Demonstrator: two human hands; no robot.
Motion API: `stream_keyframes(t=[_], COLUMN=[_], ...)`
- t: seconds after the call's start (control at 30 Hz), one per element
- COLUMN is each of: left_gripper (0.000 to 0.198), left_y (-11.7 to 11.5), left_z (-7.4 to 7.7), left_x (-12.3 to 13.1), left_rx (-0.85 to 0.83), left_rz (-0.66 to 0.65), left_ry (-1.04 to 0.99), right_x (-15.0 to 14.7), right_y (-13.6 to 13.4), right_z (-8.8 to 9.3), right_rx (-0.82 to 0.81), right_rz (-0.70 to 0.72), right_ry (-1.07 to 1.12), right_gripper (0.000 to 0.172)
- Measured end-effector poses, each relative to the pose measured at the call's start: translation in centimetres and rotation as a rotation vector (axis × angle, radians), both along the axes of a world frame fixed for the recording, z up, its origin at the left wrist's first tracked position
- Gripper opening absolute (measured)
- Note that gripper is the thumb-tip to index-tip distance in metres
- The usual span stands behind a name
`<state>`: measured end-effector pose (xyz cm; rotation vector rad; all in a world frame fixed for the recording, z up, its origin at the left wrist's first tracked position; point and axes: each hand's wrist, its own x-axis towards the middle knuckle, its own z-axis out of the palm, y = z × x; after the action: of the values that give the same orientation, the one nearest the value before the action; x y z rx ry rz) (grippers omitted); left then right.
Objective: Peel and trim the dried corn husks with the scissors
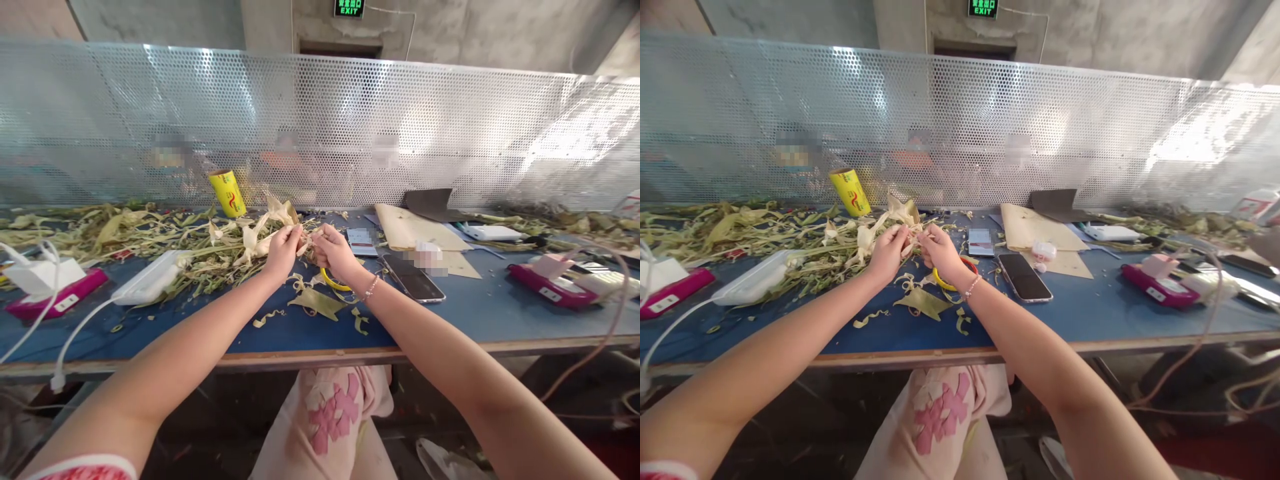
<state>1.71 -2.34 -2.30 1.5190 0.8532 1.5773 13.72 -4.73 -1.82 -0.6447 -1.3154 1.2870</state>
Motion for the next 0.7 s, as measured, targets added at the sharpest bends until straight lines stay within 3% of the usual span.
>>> stream_keyframes(t=[0.23, 0.43, 0.7], left_gripper=[0.018, 0.022, 0.027], left_y=[-0.6, -0.6, -0.3], left_z=[0.8, 0.7, 0.5], left_x=[-0.1, -0.1, -0.2], left_rx=[-0.118, -0.171, -0.294], left_rz=[-0.369, -0.428, -0.466], left_ry=[0.004, -0.052, -0.004], right_x=[1.4, 1.7, 1.7], right_y=[1.0, 0.9, 1.0], right_z=[-0.1, 0.0, -0.3], right_rx=[-0.198, -0.2, -0.159], right_rz=[-0.014, 0.035, -0.062], right_ry=[0.035, 0.032, -0.014], right_gripper=[0.034, 0.029, 0.03])
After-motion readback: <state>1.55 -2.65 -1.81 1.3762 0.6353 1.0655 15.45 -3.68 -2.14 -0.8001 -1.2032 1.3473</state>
